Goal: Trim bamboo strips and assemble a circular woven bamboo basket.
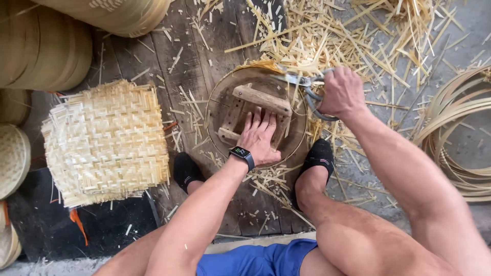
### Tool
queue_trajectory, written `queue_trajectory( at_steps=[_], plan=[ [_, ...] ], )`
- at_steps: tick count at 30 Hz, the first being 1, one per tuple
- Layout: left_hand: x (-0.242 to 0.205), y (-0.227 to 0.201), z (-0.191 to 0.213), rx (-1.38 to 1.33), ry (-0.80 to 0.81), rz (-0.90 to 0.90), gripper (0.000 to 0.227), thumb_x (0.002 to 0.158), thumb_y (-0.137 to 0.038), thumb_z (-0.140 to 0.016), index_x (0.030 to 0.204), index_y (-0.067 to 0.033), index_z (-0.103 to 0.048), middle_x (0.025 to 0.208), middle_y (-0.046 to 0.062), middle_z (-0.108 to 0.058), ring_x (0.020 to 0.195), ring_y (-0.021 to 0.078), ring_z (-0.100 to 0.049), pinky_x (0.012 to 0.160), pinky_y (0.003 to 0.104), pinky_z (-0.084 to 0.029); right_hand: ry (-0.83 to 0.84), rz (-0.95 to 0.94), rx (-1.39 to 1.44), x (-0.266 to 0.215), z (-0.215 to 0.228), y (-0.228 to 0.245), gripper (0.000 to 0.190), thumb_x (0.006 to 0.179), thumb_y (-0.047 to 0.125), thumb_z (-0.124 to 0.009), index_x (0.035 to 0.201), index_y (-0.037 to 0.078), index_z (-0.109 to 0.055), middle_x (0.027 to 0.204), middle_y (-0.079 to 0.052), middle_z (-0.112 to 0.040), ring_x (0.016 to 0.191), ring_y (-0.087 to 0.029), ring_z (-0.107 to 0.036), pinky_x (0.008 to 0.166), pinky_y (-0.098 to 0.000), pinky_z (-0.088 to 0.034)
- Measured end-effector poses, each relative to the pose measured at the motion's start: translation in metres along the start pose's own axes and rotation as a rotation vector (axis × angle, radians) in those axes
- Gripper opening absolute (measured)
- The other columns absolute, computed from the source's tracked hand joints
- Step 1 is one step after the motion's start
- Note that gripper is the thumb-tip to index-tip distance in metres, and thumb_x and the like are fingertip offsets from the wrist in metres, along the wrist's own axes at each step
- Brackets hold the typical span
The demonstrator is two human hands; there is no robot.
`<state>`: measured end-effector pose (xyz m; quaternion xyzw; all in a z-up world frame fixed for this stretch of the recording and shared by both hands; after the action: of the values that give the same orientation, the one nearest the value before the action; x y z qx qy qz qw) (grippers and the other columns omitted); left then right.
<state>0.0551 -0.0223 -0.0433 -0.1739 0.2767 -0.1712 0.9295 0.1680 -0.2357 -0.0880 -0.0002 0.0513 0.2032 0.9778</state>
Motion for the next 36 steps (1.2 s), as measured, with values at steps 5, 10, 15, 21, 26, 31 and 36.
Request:
queue_trajectory(
  at_steps=[5, 10, 15, 21, 26, 31, 36],
  plan=[
    [-0.013, 0.004, 0.001, 0.243, 0.179, -0.034, 0.112, 0.061, -0.037, -0.079, 0.154, -0.0028, -0.027, 0.161, 0.02, -0.029, 0.152, 0.0361, -0.018, 0.124, 0.058, -0.007, 0.297, -0.088, 0.09, -0.036, -0.021, -0.042, 0.034, 0.097, 0.037, -0.066, 0.102, 0.004, -0.071, 0.092, -0.014, -0.066, 0.082, -0.023, -0.064, 0.069, -0.0371, -0.055],
    [-0.017, 0.004, 0.005, 0.221, 0.102, -0.099, 0.103, 0.065, -0.029, -0.077, 0.153, -0.0015, -0.032, 0.162, 0.017, -0.033, 0.153, 0.0332, -0.02, 0.124, 0.056, -0.012, 0.012, 0.004, 0.005, -0.013, 0.004, -0.01, 0.054, 0.085, 0.054, -0.071, 0.1, 0.002, -0.071, 0.087, -0.013, -0.065, 0.077, -0.02, -0.062, 0.062, -0.0329, -0.054],
    [-0.015, 0.007, 0.001, 0.205, 0.155, -0.094, 0.1, 0.066, -0.022, -0.078, 0.155, -0.0045, -0.034, 0.159, 0.012, -0.039, 0.155, 0.0328, -0.022, 0.127, 0.054, -0.014, -0.018, 0.007, -0.005, 0.007, 0.019, 0.008, 0.059, 0.078, 0.06, -0.07, 0.097, 0.004, -0.069, 0.08, -0.01, -0.062, 0.074, -0.021, -0.061, 0.061, -0.0342, -0.054],
    [-0.027, 0.005, 0.007, 0.308, 0.233, -0.244, 0.1, 0.057, -0.019, -0.087, 0.147, -0.0116, -0.045, 0.158, 0.005, -0.042, 0.154, 0.0249, -0.025, 0.127, 0.053, -0.016, 0.254, -0.055, 0.085, -0.035, -0.019, -0.04, 0.049, 0.093, 0.05, -0.062, 0.093, 0.001, -0.07, 0.085, -0.013, -0.062, 0.074, -0.021, -0.061, 0.062, -0.0361, -0.053],
    [-0.026, 0.006, 0.004, 0.316, 0.18, -0.278, 0.095, 0.059, -0.017, -0.086, 0.146, -0.0124, -0.047, 0.158, 0.006, -0.043, 0.151, 0.0244, -0.027, 0.123, 0.054, -0.019, -0.028, 0.063, -0.001, 0.006, 0.016, 0.002, 0.07, 0.077, 0.067, -0.068, 0.094, -0.001, -0.071, 0.083, -0.014, -0.062, 0.075, -0.023, -0.06, 0.062, -0.0344, -0.054],
    [-0.027, 0.016, 0.002, 0.341, 0.224, -0.286, 0.097, 0.06, -0.02, -0.088, 0.147, -0.011, -0.046, 0.156, 0.005, -0.044, 0.152, 0.0264, -0.025, 0.124, 0.055, -0.017, 0.216, 0.018, 0.041, -0.001, -0.013, -0.019, 0.056, 0.08, 0.054, -0.064, 0.098, 0.002, -0.072, 0.088, -0.012, -0.064, 0.08, -0.023, -0.063, 0.071, -0.0372, -0.056],
    [-0.036, 0.015, -0.002, 0.351, 0.338, -0.441, 0.09, 0.06, -0.021, -0.088, 0.142, -0.0128, -0.051, 0.158, 0.001, -0.043, 0.154, 0.0241, -0.024, 0.124, 0.054, -0.019, 0.338, 0.001, 0.084, -0.025, -0.007, -0.033, 0.052, 0.087, 0.052, -0.068, 0.105, 0.004, -0.071, 0.096, -0.013, -0.065, 0.091, -0.023, -0.063, 0.08, -0.0393, -0.055]
  ],
)
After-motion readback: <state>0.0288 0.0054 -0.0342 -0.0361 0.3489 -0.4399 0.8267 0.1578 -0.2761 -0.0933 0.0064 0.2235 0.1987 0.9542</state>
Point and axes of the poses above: each hand's wrist, its own x-axis towards the middle knuckle, its own z-axis out of the back of the hand, y = z × x, the point moved 7 cm from there along x, towards the middle knuckle
